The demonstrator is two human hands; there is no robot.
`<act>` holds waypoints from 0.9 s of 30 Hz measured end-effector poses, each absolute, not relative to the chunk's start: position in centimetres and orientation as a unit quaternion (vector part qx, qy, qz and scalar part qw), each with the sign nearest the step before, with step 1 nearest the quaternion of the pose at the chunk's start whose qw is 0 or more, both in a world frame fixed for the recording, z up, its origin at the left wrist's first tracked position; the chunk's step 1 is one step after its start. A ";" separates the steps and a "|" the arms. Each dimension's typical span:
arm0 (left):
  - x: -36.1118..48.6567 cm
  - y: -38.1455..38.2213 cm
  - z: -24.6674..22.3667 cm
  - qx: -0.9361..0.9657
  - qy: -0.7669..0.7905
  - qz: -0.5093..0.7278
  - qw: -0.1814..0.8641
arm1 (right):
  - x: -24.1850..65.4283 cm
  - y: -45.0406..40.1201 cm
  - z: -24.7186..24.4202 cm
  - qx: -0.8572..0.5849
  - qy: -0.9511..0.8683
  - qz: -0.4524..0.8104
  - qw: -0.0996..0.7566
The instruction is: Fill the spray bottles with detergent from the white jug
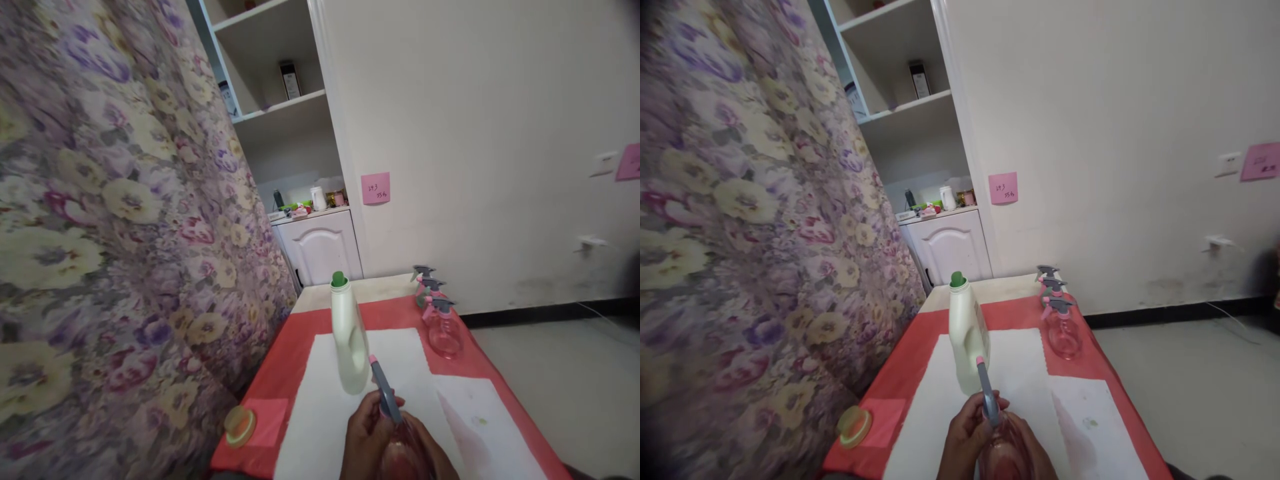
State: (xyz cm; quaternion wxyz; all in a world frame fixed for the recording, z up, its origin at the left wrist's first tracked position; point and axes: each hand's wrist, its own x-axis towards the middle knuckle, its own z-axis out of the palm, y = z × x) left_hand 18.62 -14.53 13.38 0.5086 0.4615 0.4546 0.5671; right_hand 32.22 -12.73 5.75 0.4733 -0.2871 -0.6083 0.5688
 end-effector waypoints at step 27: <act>19.7 -13.7 16.7 0.424 0.480 0.645 0.417 | 30.8 -12.0 0.3 -0.297 -0.636 0.472 0.534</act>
